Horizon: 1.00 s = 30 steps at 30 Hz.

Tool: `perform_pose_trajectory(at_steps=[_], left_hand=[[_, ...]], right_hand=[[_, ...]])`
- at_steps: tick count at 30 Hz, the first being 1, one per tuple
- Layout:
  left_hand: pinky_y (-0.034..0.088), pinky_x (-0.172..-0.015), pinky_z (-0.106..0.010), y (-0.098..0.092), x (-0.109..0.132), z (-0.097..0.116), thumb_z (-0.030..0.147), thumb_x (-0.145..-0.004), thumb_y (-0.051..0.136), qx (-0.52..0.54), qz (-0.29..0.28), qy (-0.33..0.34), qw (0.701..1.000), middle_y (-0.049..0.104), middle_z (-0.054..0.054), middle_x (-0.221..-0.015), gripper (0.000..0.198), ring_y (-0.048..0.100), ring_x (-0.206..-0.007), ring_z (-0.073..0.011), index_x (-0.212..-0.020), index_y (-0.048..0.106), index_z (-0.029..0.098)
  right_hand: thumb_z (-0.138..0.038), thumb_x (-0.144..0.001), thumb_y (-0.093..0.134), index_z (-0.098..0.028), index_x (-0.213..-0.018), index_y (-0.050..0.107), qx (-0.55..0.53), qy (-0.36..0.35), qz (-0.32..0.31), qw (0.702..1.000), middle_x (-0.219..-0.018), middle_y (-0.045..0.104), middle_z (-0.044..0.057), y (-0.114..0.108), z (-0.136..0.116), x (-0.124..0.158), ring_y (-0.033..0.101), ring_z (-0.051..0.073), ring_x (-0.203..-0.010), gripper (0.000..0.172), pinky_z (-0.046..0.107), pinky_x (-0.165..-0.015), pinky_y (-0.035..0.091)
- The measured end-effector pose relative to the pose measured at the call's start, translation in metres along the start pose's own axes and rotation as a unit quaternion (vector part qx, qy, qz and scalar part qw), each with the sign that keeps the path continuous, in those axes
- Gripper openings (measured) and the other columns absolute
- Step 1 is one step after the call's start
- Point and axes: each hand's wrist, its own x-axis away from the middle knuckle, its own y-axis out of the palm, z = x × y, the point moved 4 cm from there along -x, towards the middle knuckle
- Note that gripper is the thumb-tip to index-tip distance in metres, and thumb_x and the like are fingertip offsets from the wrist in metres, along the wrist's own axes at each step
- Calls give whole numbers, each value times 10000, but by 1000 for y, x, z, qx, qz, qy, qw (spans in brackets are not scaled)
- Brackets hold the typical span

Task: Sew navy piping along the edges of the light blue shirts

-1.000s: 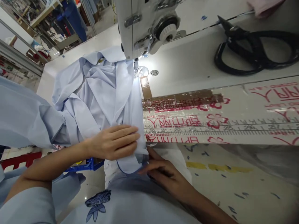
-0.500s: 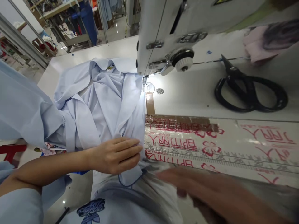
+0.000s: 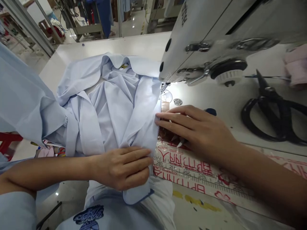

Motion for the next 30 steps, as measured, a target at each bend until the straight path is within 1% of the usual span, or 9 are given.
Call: perform_pose_trajectory(at_steps=[4,8,11,15,19,21,24,28,30], left_hand=[[570,-874,-338,-3,-5,1,145,-831,553,17,11,6,1000,697,-142,-930,112,661,-947,-251,-755,595,73],[569,-876,-336,-2,-6,1,145,-829,549,-2,1,13,1000,702,-131,-917,112,667,-930,-237,-741,591,89],[561,-894,-335,-3,-4,0,152,-820,558,-16,-18,23,999,709,-108,-912,110,665,-938,-233,-727,594,106],[562,-889,-334,-4,0,-2,166,-825,564,-21,-50,61,997,707,-112,-923,112,666,-935,-233,-731,594,112],[552,-906,-337,-4,0,-5,145,-833,559,-32,-65,89,993,696,-126,-961,97,659,-955,-217,-746,588,115],[548,-912,-341,-3,0,-6,139,-835,558,-32,-69,99,992,689,-134,-977,95,652,-971,-212,-746,582,116],[556,-897,-345,-2,-2,-7,137,-830,566,-26,-62,110,992,686,-145,-978,98,653,-968,-221,-735,574,113],[558,-894,-343,-1,-2,-10,129,-815,578,-17,-51,107,993,694,-135,-951,98,661,-948,-236,-719,574,109],[529,-941,-396,0,1,-11,127,-817,569,-3,-63,77,995,686,-114,-1001,72,634,-1010,-254,-747,582,112]], right_hand=[[-87,-833,490,-243,-1294,441,-11,10,-1,1000,-1193,593,62,-1,0,0,515,257,-1068,489,452,-869,473],[-75,-849,435,-244,-1243,492,-17,23,-5,1000,-1184,598,58,1,2,-1,519,251,-1059,432,459,-858,477],[-69,-844,445,-214,-1217,504,-5,1,7,1000,-1158,611,80,1,0,-1,526,258,-1035,404,448,-820,488],[-111,-856,475,-194,-1208,497,25,-23,16,999,-1127,626,89,0,-3,-1,544,249,-984,362,419,-766,502],[-89,-824,531,-99,-1171,513,41,-58,25,997,-1092,635,138,-4,-6,-2,552,255,-931,347,410,-735,516],[-95,-826,533,-115,-1167,521,46,-56,20,997,-1095,639,119,-5,-6,-2,559,240,-921,342,393,-737,519],[-153,-859,499,-187,-1180,527,46,-36,0,998,-1124,635,63,-5,-4,-2,565,213,-934,324,369,-756,516],[-132,-846,506,-161,-1191,514,43,-43,1,998,-1119,636,82,-3,-4,-1,559,228,-934,346,374,-733,514],[-125,-846,502,-169,-1205,497,40,-44,7,998,-1119,636,78,-3,-4,-1,555,227,-934,361,373,-726,511]])
